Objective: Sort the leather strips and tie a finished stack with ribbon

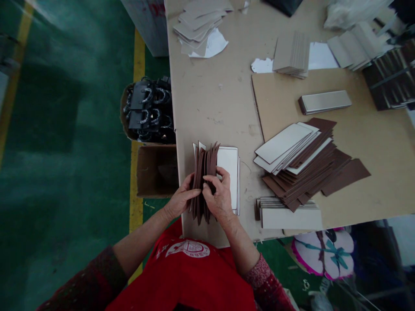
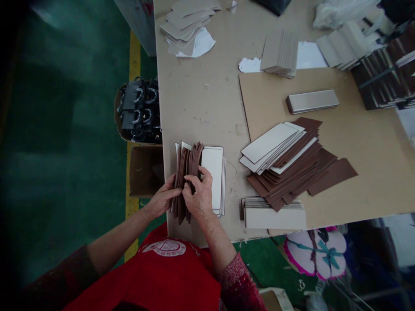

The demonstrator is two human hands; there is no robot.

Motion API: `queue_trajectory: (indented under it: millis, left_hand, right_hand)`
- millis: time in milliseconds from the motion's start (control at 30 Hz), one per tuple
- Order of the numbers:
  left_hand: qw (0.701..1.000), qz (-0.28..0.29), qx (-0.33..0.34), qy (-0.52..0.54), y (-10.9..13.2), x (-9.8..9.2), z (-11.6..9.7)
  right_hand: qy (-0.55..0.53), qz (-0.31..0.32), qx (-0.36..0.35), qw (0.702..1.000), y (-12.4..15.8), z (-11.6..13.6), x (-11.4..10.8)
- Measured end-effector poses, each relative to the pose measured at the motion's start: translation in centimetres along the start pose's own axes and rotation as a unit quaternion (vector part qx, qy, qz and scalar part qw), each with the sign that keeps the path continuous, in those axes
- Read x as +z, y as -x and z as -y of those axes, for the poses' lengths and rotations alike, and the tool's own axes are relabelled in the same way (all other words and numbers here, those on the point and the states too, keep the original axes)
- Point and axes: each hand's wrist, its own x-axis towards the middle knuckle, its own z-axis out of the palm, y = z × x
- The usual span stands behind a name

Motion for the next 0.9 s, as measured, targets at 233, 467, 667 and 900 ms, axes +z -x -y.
queue_trajectory:
  millis: [233,467,667,900]
  left_hand:
    - [1.000,0.015,-0.001,-0.001,-0.07,-0.37,0.26]
    - [0.999,0.034,0.004,-0.012,0.07,-0.59,0.23]
    - [1.000,0.030,0.000,-0.008,0.01,-0.59,0.25]
    - [0.999,0.033,-0.003,-0.006,-0.21,-0.78,0.53]
  right_hand:
    - [0.033,0.005,-0.022,0.999,-0.14,0.37,-0.18]
    - [0.023,-0.002,0.000,1.000,-0.37,0.50,-0.09]
    - [0.013,-0.009,0.005,1.000,-0.42,0.64,-0.07]
    - [0.011,-0.016,-0.002,1.000,-0.25,0.21,0.07]
